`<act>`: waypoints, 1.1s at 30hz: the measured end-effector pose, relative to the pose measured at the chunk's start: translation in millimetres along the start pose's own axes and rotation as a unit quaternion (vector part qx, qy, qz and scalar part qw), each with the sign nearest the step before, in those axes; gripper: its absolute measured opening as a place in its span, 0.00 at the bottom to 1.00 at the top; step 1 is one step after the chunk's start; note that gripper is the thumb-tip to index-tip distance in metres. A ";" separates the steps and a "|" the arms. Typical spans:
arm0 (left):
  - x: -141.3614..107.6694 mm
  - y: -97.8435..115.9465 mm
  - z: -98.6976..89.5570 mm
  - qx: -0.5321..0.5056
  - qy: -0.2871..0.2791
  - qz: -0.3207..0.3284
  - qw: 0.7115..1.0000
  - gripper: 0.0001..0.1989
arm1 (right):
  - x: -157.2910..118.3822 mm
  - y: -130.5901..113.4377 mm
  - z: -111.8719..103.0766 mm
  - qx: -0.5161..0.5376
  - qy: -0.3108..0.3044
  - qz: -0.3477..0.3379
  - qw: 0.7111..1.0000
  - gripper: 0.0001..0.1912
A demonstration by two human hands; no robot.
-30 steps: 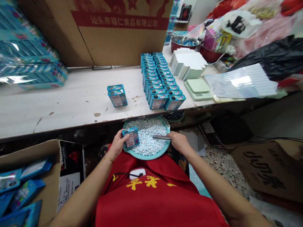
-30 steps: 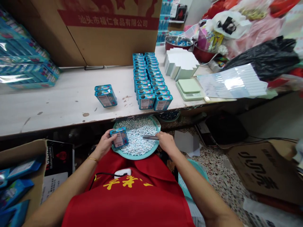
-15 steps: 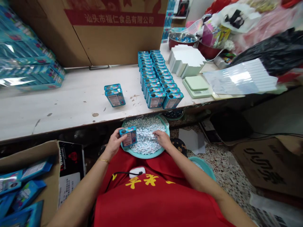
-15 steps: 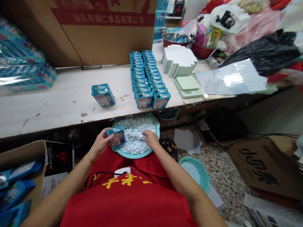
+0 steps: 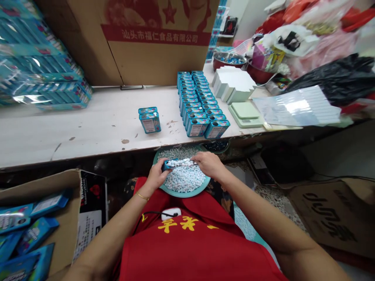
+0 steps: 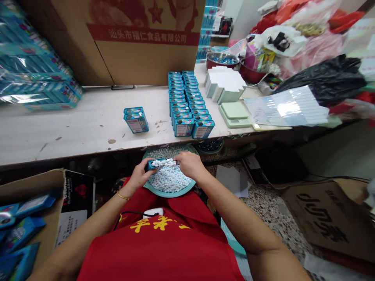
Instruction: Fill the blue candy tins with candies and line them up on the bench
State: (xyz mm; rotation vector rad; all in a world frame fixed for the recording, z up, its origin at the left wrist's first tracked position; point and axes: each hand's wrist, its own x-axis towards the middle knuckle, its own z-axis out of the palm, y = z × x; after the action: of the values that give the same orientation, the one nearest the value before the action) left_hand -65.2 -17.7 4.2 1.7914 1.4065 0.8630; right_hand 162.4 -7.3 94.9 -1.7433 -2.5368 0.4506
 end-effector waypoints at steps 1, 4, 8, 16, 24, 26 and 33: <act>0.2 1.0 0.2 0.007 -0.003 0.008 1.000 0.19 | -0.1 -6.5 -5.9 -0.031 -0.015 0.001 0.999 0.18; 0.2 1.1 0.5 0.026 -0.011 0.016 0.999 0.19 | -1.5 -22.2 -19.4 -0.089 -0.049 0.002 0.995 0.19; -0.2 -1.5 1.4 0.036 -0.014 0.021 0.999 0.19 | -3.5 -31.8 -26.8 -0.111 -0.069 0.002 0.991 0.17; 1.3 -4.9 3.2 0.047 -0.024 0.034 0.998 0.19 | -7.6 -34.5 -27.3 -0.125 -0.056 0.000 0.991 0.17; -8.1 5.7 -14.1 0.014 0.008 0.025 1.000 0.19 | -22.6 -9.7 -23.7 -0.015 0.026 -0.002 1.000 0.17; -8.2 15.8 -30.8 -0.013 0.030 0.026 0.999 0.19 | -31.6 5.6 -19.8 0.068 0.087 -0.006 0.994 0.17; 60.6 17.2 -86.5 -0.123 0.139 0.067 0.980 0.21 | -48.0 48.4 21.2 0.287 0.192 0.038 0.938 0.15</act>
State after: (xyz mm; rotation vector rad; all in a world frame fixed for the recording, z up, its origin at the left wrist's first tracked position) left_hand -116.8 48.6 70.5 1.6355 1.2900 1.3414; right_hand 220.3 -40.0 69.0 -1.5180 -1.8307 0.6886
